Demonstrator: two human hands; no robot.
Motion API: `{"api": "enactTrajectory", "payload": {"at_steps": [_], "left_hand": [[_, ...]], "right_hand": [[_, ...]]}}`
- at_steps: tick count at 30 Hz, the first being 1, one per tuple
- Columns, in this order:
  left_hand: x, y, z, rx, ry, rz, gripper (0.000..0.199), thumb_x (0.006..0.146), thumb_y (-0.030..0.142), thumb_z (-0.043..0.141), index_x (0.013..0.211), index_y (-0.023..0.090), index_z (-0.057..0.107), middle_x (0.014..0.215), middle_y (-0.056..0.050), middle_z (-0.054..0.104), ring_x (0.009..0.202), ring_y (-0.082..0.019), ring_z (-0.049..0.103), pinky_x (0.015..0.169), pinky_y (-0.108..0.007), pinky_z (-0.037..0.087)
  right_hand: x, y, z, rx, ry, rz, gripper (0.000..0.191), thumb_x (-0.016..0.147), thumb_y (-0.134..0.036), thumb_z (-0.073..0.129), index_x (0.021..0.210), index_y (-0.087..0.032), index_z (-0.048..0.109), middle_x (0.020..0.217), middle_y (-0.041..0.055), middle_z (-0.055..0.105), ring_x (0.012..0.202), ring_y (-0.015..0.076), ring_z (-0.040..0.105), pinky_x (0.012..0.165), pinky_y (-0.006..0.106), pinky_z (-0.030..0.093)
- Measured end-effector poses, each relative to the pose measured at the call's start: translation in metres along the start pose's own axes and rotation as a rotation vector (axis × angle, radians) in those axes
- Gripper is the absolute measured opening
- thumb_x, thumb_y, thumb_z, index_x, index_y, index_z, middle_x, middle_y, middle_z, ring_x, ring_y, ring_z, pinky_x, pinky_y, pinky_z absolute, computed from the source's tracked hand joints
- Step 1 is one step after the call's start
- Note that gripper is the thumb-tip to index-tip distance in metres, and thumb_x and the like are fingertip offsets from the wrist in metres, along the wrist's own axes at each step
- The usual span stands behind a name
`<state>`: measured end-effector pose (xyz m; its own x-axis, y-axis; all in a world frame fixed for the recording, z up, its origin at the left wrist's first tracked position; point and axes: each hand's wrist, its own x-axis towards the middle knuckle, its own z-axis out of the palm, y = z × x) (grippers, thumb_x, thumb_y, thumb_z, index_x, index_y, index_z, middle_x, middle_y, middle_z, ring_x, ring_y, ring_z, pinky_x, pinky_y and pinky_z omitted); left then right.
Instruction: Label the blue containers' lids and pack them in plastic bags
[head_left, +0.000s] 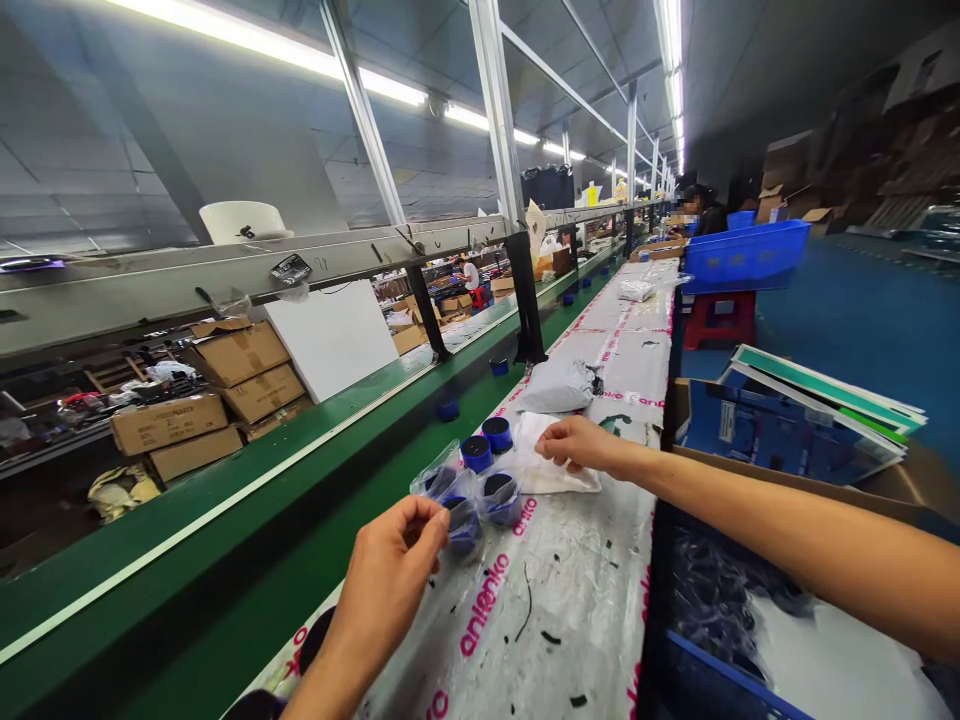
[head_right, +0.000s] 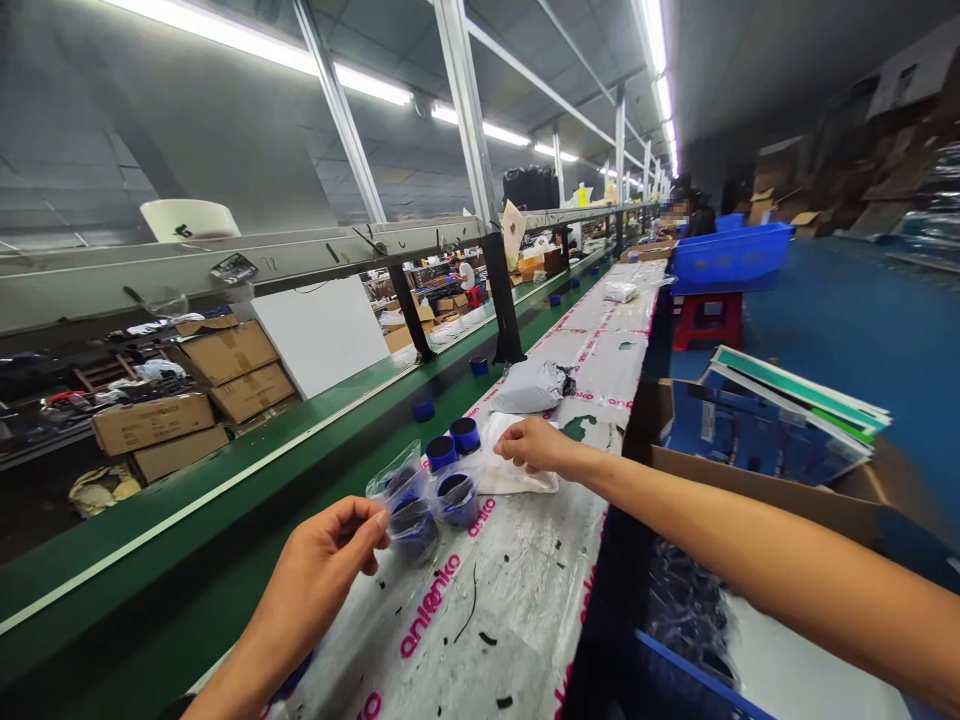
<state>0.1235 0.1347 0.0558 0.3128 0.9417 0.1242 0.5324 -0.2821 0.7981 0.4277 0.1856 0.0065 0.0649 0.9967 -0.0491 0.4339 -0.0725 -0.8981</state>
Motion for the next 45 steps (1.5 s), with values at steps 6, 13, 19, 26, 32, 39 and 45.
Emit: {"api": "enactTrajectory", "payload": {"at_steps": [6,13,19,26,32,39,45], "left_hand": [[0.013,0.035,0.036,0.132,-0.016,0.185,0.027,0.090,0.043,0.056,0.080,0.022,0.069,0.069,0.001,0.067,0.063,-0.016,0.056,0.059,-0.026,0.037],[0.045,0.042,0.073,-0.342,-0.041,0.088,0.041,0.072,0.052,0.076,0.090,0.018,0.063,0.081,-0.005,0.070,0.067,-0.017,0.062,0.060,-0.026,0.045],[0.031,0.022,0.033,-0.414,0.007,0.014,0.040,0.072,0.056,0.070,0.080,0.018,0.058,0.069,-0.002,0.065,0.060,-0.015,0.064,0.061,-0.028,0.053],[-0.019,-0.037,-0.061,-0.019,0.376,0.000,0.024,0.080,0.042,0.064,0.082,0.018,0.062,0.076,-0.002,0.066,0.070,-0.015,0.061,0.067,-0.026,0.047],[-0.056,-0.087,-0.097,0.477,0.463,-0.057,0.007,0.081,0.024,0.057,0.079,0.023,0.064,0.074,0.001,0.064,0.068,-0.016,0.054,0.066,-0.027,0.033],[-0.082,-0.099,-0.091,0.742,0.279,-0.085,0.011,0.083,0.015,0.053,0.080,0.024,0.060,0.074,0.003,0.065,0.067,-0.015,0.055,0.063,-0.027,0.028],[-0.077,-0.093,-0.091,0.896,0.218,-0.159,0.012,0.088,0.016,0.050,0.085,0.023,0.058,0.081,0.000,0.068,0.073,-0.017,0.061,0.062,-0.027,0.029]], "right_hand": [[-0.017,-0.016,-0.014,0.264,-0.044,-0.019,0.025,0.074,-0.040,0.066,0.077,-0.015,0.061,0.080,0.0041,0.063,0.068,0.0114,0.055,0.060,0.022,0.049],[-0.036,-0.045,0.002,0.489,-0.362,-0.142,0.022,0.073,-0.033,0.074,0.077,-0.016,0.062,0.073,-0.0006,0.059,0.067,0.0114,0.056,0.057,0.021,0.046],[-0.032,-0.075,0.039,0.457,-0.503,-0.242,0.030,0.076,-0.042,0.074,0.083,-0.016,0.062,0.086,0.0038,0.065,0.077,0.0153,0.061,0.063,0.025,0.052],[-0.023,-0.116,0.135,0.250,-0.338,-0.474,0.018,0.088,-0.035,0.061,0.090,-0.017,0.061,0.078,0.0031,0.068,0.072,0.0156,0.064,0.064,0.026,0.051],[-0.022,-0.120,0.209,-0.586,-0.224,-1.004,0.018,0.095,-0.015,0.051,0.103,-0.016,0.067,0.102,0.0098,0.072,0.096,0.0218,0.065,0.080,0.031,0.048],[-0.038,-0.095,0.222,-0.728,-0.314,-0.975,0.019,0.094,-0.018,0.051,0.101,-0.017,0.068,0.101,0.0087,0.072,0.098,0.0229,0.064,0.078,0.030,0.046],[-0.035,-0.095,0.224,-0.742,-0.226,-0.849,0.020,0.096,-0.021,0.049,0.097,-0.019,0.068,0.097,0.0064,0.072,0.092,0.0213,0.067,0.073,0.028,0.044]]}}
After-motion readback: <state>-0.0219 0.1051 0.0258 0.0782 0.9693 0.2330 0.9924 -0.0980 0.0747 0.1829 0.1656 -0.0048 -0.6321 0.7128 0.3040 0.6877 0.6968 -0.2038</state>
